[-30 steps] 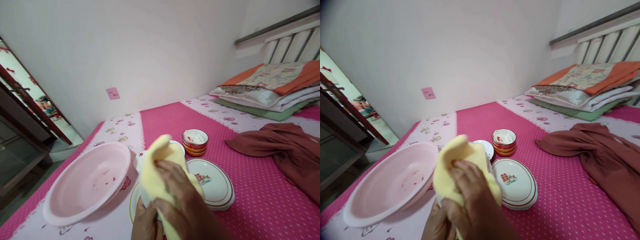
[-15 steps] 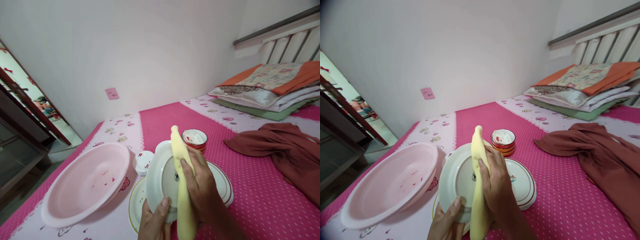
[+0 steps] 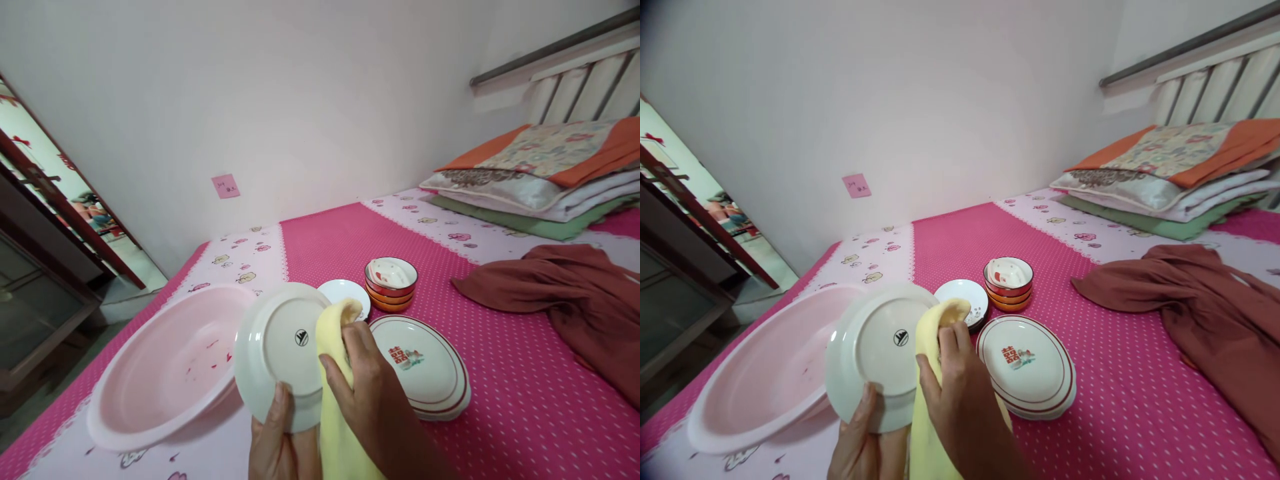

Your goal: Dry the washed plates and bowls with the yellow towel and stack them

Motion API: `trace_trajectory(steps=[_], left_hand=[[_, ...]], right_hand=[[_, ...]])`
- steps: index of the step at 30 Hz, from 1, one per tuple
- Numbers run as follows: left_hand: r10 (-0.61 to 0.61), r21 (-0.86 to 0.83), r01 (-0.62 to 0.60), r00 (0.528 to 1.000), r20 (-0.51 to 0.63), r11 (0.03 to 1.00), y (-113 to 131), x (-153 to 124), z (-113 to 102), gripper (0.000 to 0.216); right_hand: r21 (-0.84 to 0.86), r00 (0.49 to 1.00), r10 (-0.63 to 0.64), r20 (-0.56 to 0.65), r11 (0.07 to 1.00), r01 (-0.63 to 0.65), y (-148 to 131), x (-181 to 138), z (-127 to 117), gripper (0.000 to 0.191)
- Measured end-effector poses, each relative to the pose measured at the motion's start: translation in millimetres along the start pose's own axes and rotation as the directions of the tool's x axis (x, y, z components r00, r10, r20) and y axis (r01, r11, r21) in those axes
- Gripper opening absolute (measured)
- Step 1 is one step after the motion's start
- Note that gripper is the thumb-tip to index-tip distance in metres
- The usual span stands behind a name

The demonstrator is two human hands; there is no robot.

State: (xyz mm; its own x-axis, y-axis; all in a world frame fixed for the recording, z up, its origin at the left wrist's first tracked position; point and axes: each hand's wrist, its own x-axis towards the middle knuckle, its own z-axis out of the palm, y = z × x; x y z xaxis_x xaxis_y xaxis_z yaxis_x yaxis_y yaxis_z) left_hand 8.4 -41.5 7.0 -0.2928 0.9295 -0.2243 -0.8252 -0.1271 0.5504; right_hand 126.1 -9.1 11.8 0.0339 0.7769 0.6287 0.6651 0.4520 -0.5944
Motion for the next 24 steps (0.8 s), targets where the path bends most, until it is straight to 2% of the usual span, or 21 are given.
trace_trajectory(steps=[3, 6, 9, 10, 12, 13, 14, 16, 18, 20, 24], left_hand=[[-0.051, 0.016, 0.053, 0.997, -0.063, 0.998, 4.8, -3.3, 1.0, 0.07], [-0.06, 0.031, 0.059, 0.998, 0.021, 0.998, 8.5, -3.3, 0.2, 0.064], [-0.026, 0.018, 0.024, 0.995, 0.095, 1.0, 10.2, 0.7, -3.1, 0.053], [-0.012, 0.008, 0.011, 0.994, 0.109, 1.0, 10.7, 2.7, -4.7, 0.049], [0.003, -0.027, 0.002, 0.986, 0.168, 1.0, 11.8, 6.8, -8.9, 0.041], [0.0, -0.05, 0.011, 0.977, 0.215, 0.999, 12.3, 8.8, -11.3, 0.039], [-0.009, -0.071, 0.028, 0.964, 0.266, 0.997, 12.8, 10.5, -13.7, 0.038], [-0.038, -0.09, 0.075, 0.935, 0.351, 0.993, 13.3, 12.8, -17.7, 0.038], [-0.053, -0.091, 0.095, 0.92, 0.387, 0.991, 12.5, 13.3, -19.0, 0.039], [-0.09, -0.078, 0.132, 0.913, 0.398, 0.988, 10.3, 12.0, -16.6, 0.04], [-0.231, -0.003, 0.251, 0.898, 0.375, 0.968, 3.5, 7.1, -2.7, 0.045]], right_hand=[[0.016, 1.0, -0.011, 0.023, 1.0, 0.011, -6.2, -3.4, 0.7, 0.009], [0.143, 0.995, 0.011, 0.095, 0.989, -0.025, -7.3, 0.5, -10.8, 0.007], [0.351, 0.978, 0.193, 0.074, 0.913, -0.207, 2.5, 12.1, -33.8, 0.022], [0.412, 0.952, 0.306, 0.022, 0.865, -0.287, 7.7, 16.5, -41.6, 0.03], [0.529, 0.852, 0.521, -0.043, 0.736, -0.423, 18.4, 24.3, -53.4, 0.044], [0.595, 0.799, 0.601, -0.015, 0.648, -0.476, 22.3, 27.0, -56.4, 0.051], [0.662, 0.76, 0.646, 0.062, 0.544, -0.516, 24.7, 28.6, -57.5, 0.058], [0.76, 0.735, 0.615, 0.286, 0.321, -0.565, 23.7, 28.8, -54.8, 0.069], [0.79, 0.748, 0.498, 0.438, 0.183, -0.584, 16.1, 25.9, -49.8, 0.073], [0.768, 0.746, 0.426, 0.512, 0.162, -0.62, 6.2, 21.9, -47.4, 0.068], [0.726, 0.719, 0.46, 0.521, 0.204, -0.657, -5.4, 16.7, -52.8, 0.058]])
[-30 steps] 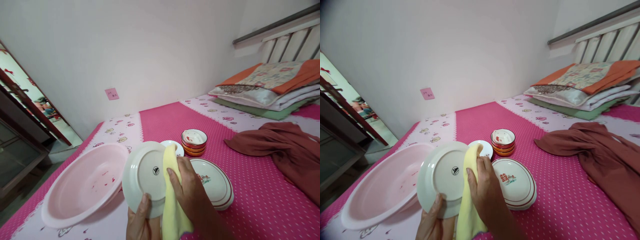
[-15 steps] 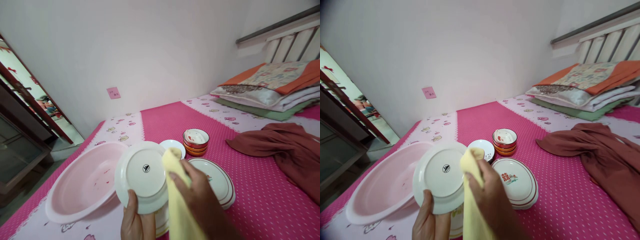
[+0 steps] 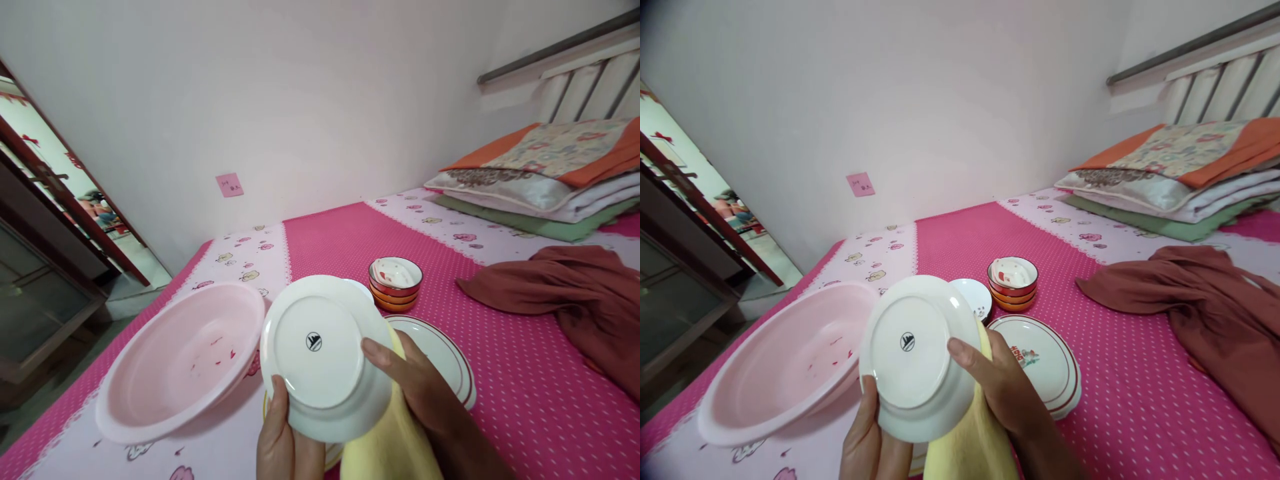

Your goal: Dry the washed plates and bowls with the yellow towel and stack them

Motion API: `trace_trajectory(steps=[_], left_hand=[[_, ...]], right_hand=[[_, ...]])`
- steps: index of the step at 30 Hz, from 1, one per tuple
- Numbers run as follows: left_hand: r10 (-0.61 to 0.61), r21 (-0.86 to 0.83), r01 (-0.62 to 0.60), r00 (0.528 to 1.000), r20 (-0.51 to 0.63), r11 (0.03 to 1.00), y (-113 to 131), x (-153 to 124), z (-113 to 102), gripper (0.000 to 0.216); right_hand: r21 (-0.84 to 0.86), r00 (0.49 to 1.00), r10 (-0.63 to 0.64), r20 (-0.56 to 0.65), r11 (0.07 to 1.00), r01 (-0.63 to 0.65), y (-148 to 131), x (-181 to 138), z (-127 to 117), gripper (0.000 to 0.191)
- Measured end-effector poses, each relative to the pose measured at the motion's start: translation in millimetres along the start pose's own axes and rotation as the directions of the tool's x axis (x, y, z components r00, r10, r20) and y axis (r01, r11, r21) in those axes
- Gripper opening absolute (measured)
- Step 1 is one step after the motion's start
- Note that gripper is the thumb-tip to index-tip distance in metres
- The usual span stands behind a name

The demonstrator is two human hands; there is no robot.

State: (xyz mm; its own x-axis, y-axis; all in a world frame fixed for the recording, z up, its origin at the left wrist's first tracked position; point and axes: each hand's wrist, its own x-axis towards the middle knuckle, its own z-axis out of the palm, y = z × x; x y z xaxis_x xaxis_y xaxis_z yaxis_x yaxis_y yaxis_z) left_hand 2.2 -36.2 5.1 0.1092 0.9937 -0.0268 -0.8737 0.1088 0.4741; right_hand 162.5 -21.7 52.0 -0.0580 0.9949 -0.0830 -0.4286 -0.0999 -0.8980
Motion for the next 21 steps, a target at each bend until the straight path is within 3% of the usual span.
trace_trajectory(steps=[4, 6, 8, 10, 12, 15, 17, 21], left_hand=[[0.043, 0.157, -0.013, 0.981, -0.189, 0.987, -0.9, 2.5, 11.9, 0.055], [0.159, 0.329, -0.042, 0.927, -0.339, 0.943, 4.7, 1.9, 12.2, 0.063], [0.299, 0.468, -0.079, 0.859, -0.417, 0.88, 12.8, -0.9, 10.1, 0.064], [0.349, 0.502, -0.124, 0.855, -0.383, 0.856, 19.7, -5.7, 9.1, 0.058], [0.279, 0.464, -0.121, 0.916, -0.287, 0.877, 22.2, -11.4, 10.8, 0.058], [0.225, 0.423, -0.096, 0.937, -0.266, 0.901, 19.3, -16.9, 13.6, 0.062], [0.24, 0.4, -0.104, 0.92, -0.308, 0.911, 18.3, -16.9, 12.0, 0.06], [0.146, 0.288, -0.024, 0.9, -0.411, 0.957, 22.9, -12.5, 4.1, 0.045]], right_hand=[[-0.066, 0.997, -0.074, 0.011, 0.995, 0.075, -2.6, -4.7, -1.2, 0.05], [-0.138, 0.985, -0.162, 0.065, 0.976, 0.169, 0.2, -6.2, 1.1, 0.047], [-0.265, 0.943, -0.313, 0.108, 0.905, 0.331, 6.4, -7.0, 5.8, 0.041], [-0.449, 0.848, -0.494, 0.189, 0.725, 0.522, 15.7, -6.4, 12.2, 0.03], [-0.601, 0.682, -0.65, 0.336, 0.41, 0.687, 26.9, -4.3, 19.2, 0.02], [-0.672, 0.447, -0.705, 0.55, -0.056, 0.739, 42.4, -0.4, 29.7, 0.016], [-0.678, 0.411, -0.669, 0.618, -0.19, 0.71, 49.1, 1.2, 35.5, 0.02], [-0.673, 0.464, -0.583, 0.667, -0.203, 0.711, 52.2, 1.0, 41.0, 0.014]])
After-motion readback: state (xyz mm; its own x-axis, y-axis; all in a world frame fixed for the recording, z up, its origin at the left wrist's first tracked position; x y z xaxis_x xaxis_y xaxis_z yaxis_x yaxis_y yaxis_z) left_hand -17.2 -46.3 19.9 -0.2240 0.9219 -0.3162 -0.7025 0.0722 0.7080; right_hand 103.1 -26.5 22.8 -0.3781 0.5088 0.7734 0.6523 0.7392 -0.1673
